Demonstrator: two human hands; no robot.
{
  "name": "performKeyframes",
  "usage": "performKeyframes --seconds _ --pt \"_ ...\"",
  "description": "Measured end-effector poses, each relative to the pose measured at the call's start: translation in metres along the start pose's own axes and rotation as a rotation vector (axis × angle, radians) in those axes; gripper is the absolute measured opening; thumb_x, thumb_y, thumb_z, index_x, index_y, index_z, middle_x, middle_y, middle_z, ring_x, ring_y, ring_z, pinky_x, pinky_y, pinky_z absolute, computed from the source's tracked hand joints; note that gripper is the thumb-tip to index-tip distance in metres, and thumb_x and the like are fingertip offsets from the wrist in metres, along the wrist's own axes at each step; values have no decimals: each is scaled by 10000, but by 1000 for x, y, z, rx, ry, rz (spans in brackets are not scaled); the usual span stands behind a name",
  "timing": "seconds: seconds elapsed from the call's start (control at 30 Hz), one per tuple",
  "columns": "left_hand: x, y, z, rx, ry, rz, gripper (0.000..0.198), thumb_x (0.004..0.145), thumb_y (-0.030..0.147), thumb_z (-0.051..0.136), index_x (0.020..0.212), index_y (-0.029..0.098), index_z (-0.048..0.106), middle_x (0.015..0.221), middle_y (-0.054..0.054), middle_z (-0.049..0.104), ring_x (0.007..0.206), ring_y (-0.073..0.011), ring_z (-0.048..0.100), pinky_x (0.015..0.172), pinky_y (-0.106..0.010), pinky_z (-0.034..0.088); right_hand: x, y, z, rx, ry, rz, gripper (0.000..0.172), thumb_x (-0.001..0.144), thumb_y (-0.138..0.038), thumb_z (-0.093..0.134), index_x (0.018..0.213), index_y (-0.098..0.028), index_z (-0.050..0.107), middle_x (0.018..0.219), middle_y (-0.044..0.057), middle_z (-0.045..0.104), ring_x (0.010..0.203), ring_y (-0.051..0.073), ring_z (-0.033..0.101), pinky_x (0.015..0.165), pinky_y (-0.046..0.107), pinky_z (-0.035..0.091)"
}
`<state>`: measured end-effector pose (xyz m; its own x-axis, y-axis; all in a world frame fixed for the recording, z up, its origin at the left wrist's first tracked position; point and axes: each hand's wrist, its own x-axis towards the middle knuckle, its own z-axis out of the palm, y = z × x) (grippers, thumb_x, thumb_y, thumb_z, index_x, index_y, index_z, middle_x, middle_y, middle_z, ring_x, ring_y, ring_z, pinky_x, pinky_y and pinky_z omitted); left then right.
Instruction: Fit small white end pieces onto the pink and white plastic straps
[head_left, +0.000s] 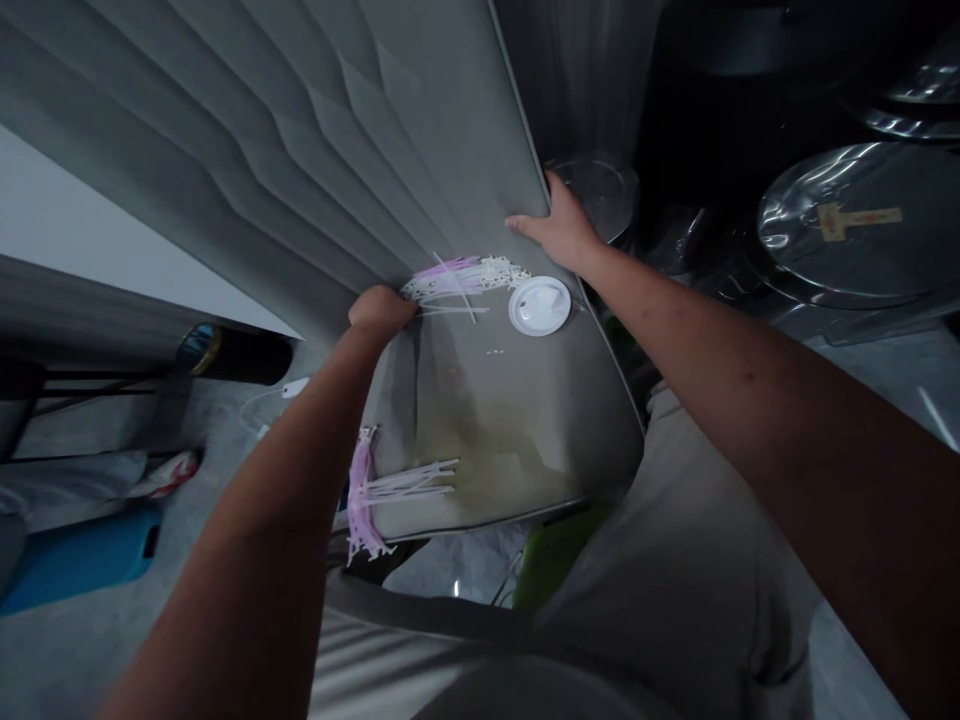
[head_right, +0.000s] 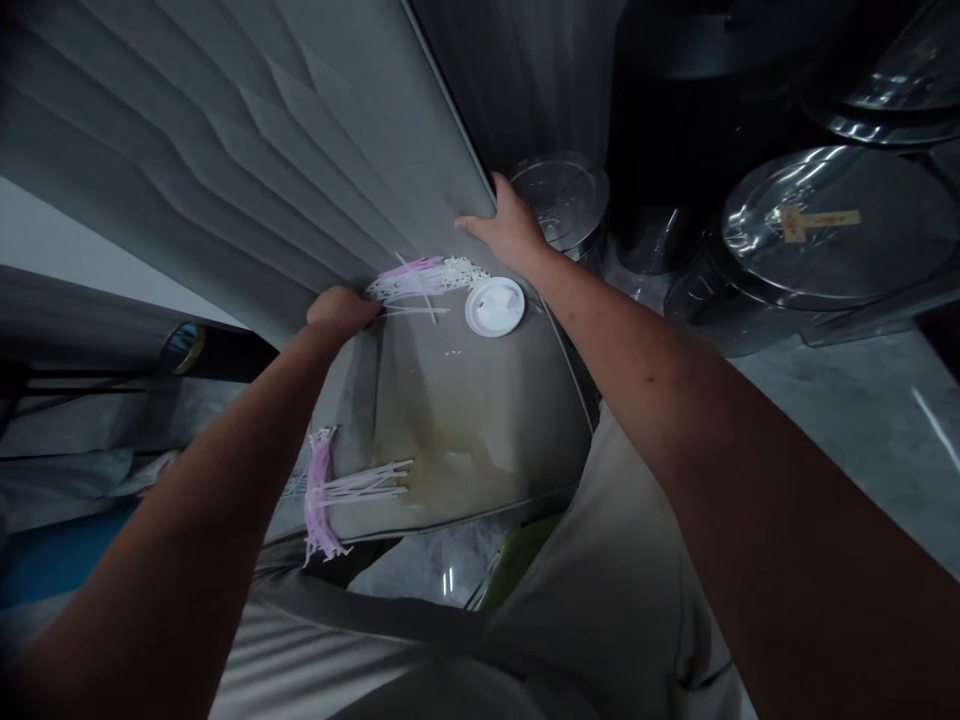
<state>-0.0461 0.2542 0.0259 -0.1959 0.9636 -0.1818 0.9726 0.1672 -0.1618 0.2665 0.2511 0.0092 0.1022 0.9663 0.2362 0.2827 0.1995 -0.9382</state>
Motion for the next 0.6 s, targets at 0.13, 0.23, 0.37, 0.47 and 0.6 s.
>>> performKeyframes --seconds 0.13,0.23,0.37,0.47,0.6 --pt "-9 -1 -2 23 50 14 456 747 414 582 1016 73 723 1099 -265 690 1060 -423 635 802 -463 508 0 0 0 -7 1 -1 580 696 -305 722 1224 -239 491 1215 52 658 1139 239 610 1038 417 477" --pt "-20 -5 -6 9 87 28 406 762 422 579 985 118 732 1070 -213 709 1053 -398 638 807 -443 501 0 -1 -2 -20 -3 -3 594 683 -329 732 1221 -268 488 1221 22 663 1110 206 613 1038 409 481" --pt "-43 -14 -17 -84 156 52 374 810 387 536 1016 124 703 1057 -140 712 1054 -340 630 836 -386 479 0 -3 -3 -33 -10 1 576 669 -336 748 1185 -318 491 1198 -25 668 1077 185 608 1029 410 490" --pt "-60 -19 -25 -175 171 45 384 854 354 455 1085 113 642 1033 -111 698 989 -279 648 795 -334 491 -1 -8 -4 -54 -1 17 550 674 -315 753 1160 -287 498 1182 26 662 1121 236 603 1049 444 474" --pt "-84 -21 -31 -296 71 62 403 901 304 267 1142 135 543 850 -85 672 735 -177 666 636 -266 518 -11 -23 -6 -169 109 15 746 662 -309 786 1289 -186 401 1407 156 481 1312 327 454 1143 505 343"
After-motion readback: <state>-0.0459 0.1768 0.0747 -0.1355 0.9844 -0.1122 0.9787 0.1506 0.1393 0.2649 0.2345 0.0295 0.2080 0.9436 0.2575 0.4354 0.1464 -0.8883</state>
